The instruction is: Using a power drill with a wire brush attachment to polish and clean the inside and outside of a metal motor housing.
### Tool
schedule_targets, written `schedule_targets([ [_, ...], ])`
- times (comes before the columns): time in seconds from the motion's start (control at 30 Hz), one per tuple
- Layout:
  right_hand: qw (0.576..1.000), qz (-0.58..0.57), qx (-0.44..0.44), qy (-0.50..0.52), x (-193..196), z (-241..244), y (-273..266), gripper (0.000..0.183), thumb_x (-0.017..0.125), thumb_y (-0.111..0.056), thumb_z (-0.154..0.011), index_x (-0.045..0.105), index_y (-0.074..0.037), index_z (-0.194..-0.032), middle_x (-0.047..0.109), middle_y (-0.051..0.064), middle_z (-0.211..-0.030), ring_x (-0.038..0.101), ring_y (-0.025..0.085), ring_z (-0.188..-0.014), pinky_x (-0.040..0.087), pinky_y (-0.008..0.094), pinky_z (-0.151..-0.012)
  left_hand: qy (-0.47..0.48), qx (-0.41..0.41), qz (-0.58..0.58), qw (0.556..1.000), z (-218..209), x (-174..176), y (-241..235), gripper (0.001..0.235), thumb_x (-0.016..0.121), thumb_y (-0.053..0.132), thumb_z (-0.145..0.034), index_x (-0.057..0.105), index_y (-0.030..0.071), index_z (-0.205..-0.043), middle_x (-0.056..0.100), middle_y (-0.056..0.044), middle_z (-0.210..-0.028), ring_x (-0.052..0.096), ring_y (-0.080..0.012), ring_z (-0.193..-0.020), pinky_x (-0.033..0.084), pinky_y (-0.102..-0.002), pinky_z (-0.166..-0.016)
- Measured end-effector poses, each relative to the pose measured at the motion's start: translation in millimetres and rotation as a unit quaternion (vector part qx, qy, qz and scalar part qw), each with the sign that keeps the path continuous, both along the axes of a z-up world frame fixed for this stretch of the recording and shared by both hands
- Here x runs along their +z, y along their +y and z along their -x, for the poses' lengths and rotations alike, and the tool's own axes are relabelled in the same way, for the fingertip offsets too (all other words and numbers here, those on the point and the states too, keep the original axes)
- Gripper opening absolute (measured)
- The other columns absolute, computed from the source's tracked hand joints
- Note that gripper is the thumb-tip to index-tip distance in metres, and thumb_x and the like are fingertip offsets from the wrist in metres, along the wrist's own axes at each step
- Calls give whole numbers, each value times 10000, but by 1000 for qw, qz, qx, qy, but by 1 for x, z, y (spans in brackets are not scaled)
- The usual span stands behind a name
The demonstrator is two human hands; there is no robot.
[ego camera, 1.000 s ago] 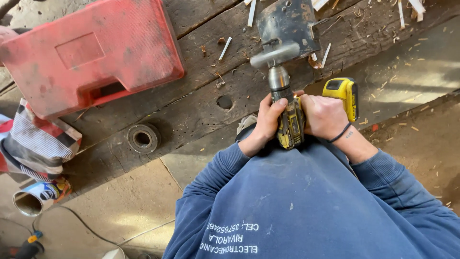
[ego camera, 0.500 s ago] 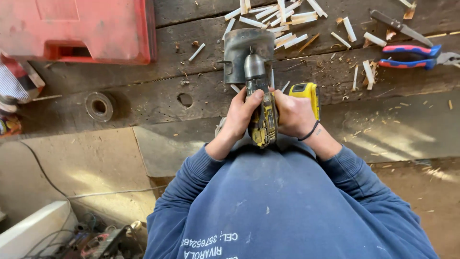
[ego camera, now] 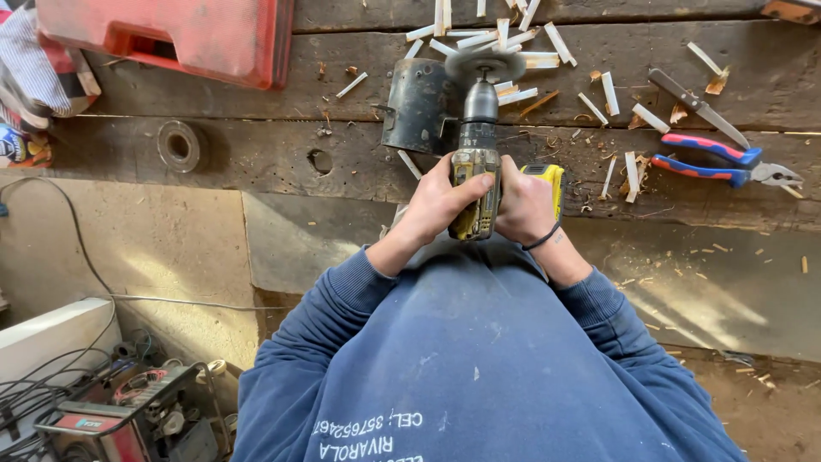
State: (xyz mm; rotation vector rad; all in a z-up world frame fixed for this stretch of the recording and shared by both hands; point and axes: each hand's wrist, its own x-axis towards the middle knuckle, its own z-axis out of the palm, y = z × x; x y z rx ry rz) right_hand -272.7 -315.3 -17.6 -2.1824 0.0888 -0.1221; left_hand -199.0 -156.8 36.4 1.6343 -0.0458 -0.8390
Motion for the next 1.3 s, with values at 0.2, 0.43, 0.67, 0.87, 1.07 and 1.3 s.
schedule_targets([
  [0.2,1000,-14,-11,7,2,1,-4,455,819,-309,-811,559,-31,-1059,673,197,-729,687,410,-683,535,476,-599,10,-2,-3,1000,-1,-16,-6,659,799,377,-846,578,-44,-1302,711,-103,-1116,681,-147,-978,584,-330,-883],
  [0.43,999,18,4,-27,14,-2,4,450,832,-316,-820,570,-35,-1054,677,198,-745,684,406,-676,537,476,-601,13,6,37,999,0,0,10,684,799,407,-858,570,-39,-1323,687,-108,-1173,668,-153,-1035,569,-325,-924],
  [0.67,997,31,56,-40,42,-10,37,395,833,-275,-799,565,-40,-970,657,178,-720,682,387,-669,525,466,-573,6,27,52,998,9,6,64,718,794,393,-853,542,-42,-1365,678,-109,-1206,651,-169,-1093,539,-335,-991],
  [0.87,994,41,96,-44,50,-10,92,313,795,-186,-805,530,-51,-903,646,135,-760,685,348,-706,521,441,-578,16,36,85,996,20,2,133,768,795,400,-845,493,-38,-1400,660,-116,-1231,640,-192,-1124,522,-359,-1023],
  [1.07,990,72,117,19,47,-18,146,362,806,-212,-746,544,-42,-930,660,141,-783,688,348,-711,525,440,-570,-22,-4,55,998,17,-32,197,690,775,415,-876,564,-29,-1360,653,-116,-1227,636,-195,-1144,516,-354,-1045],
  [1.3,967,129,90,202,43,-38,195,528,835,-266,-698,592,-42,-1109,685,172,-773,685,383,-684,529,467,-571,154,-10,153,976,-5,-84,232,648,751,397,-918,536,-32,-1354,670,-118,-1200,645,-187,-1089,533,-350,-1004],
])
